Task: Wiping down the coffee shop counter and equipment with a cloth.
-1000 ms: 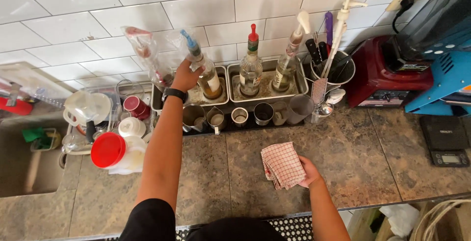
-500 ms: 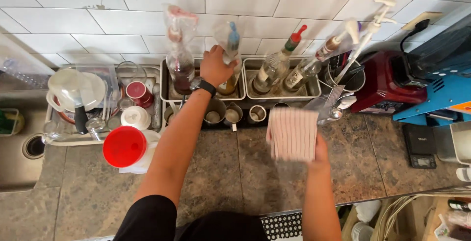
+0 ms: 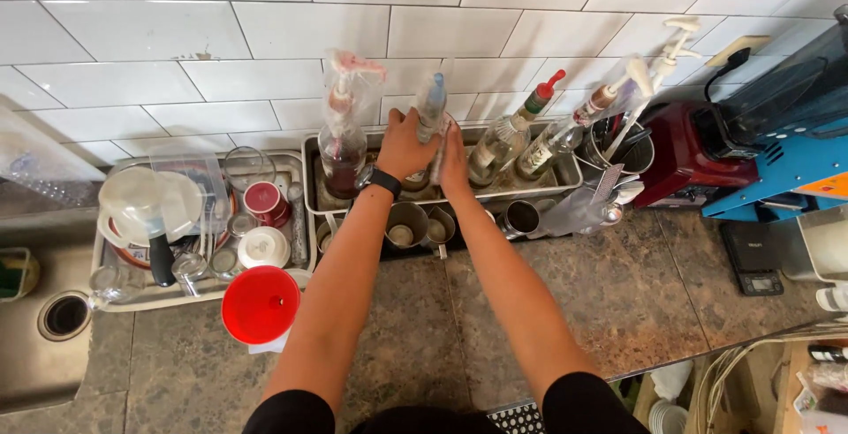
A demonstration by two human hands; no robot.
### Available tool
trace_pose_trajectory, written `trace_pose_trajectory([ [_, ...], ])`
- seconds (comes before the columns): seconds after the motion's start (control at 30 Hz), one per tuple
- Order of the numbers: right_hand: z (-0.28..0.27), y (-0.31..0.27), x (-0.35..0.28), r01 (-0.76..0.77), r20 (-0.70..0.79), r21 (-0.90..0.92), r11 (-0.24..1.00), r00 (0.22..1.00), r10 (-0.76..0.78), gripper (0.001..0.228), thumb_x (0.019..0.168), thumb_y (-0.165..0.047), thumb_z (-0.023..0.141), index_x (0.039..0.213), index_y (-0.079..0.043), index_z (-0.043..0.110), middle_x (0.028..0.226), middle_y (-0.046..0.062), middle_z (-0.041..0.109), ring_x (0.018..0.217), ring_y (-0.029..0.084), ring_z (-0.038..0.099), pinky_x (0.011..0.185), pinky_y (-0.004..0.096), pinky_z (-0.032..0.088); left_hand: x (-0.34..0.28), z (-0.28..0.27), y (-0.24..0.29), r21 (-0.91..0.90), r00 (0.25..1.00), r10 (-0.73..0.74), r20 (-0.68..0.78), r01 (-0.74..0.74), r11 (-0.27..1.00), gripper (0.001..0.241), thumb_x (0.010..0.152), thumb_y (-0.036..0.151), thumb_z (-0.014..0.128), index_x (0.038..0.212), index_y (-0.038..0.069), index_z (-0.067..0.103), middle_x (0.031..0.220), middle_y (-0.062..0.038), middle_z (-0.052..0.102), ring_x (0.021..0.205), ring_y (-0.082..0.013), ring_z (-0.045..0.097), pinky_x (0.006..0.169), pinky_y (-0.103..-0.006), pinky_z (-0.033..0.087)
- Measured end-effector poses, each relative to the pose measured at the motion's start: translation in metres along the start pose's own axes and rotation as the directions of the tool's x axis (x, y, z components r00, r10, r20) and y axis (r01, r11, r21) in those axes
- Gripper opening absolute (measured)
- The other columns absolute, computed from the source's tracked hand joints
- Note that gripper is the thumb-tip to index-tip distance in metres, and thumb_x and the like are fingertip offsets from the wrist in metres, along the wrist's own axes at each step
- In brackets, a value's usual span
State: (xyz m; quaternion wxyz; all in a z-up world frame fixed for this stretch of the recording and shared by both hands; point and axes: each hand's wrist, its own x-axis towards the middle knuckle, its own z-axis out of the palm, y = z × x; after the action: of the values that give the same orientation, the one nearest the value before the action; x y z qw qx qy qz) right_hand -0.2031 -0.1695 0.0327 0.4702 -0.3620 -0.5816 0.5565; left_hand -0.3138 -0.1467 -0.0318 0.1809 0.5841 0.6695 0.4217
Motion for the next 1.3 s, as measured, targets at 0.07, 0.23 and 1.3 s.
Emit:
trace_pose_trajectory([
  [0.07,-0.019,0.04,0.025,-0.082,0.002,0.015,0.997,0.997,0.082,0.075,0.112,-0.057,0.034,0.164,-0.005,0.02,0.168,0.026,0.014,0.155,0.043,0.012,0.129,0.055,0.008,0.004,-0.002,-0.007,0.021,1.0,0.009,0.011,-0.009,1.0,0.062,0.096,0.028,0.066,0.142,-0.008,0.048,0.126,-0.027,0.043,0.101,-0.0513,0.064,0.063,-0.0556,0.06],
  [0.23,-0.02,0.045,0.006,-0.305,-0.113,-0.027,0.952,0.947,0.301,0.057,0.1,-0.056,0.036,0.127,-0.01,0.056,0.058,0.005,0.048,0.038,0.015,0.04,0.037,0.03,0.034,0.008,0.003,-0.016,0.102,0.998,0.039,0.057,-0.045,0.994,0.055,0.104,0.025,0.06,0.144,-0.011,0.046,0.131,-0.034,0.05,0.105,-0.0515,0.068,0.068,-0.0549,0.063],
  [1.3,-0.009,0.055,0.003,-0.092,-0.431,0.086,0.992,0.894,0.12,0.024,0.093,-0.026,0.076,0.114,-0.014,0.075,0.112,0.014,0.069,0.103,0.021,0.061,0.092,0.044,0.053,0.015,0.004,-0.021,0.203,0.99,0.139,-0.037,-0.129,0.971,0.047,0.098,0.028,0.068,0.13,-0.006,0.058,0.111,-0.032,0.065,0.095,-0.0543,0.07,0.066,-0.0601,0.064],
])
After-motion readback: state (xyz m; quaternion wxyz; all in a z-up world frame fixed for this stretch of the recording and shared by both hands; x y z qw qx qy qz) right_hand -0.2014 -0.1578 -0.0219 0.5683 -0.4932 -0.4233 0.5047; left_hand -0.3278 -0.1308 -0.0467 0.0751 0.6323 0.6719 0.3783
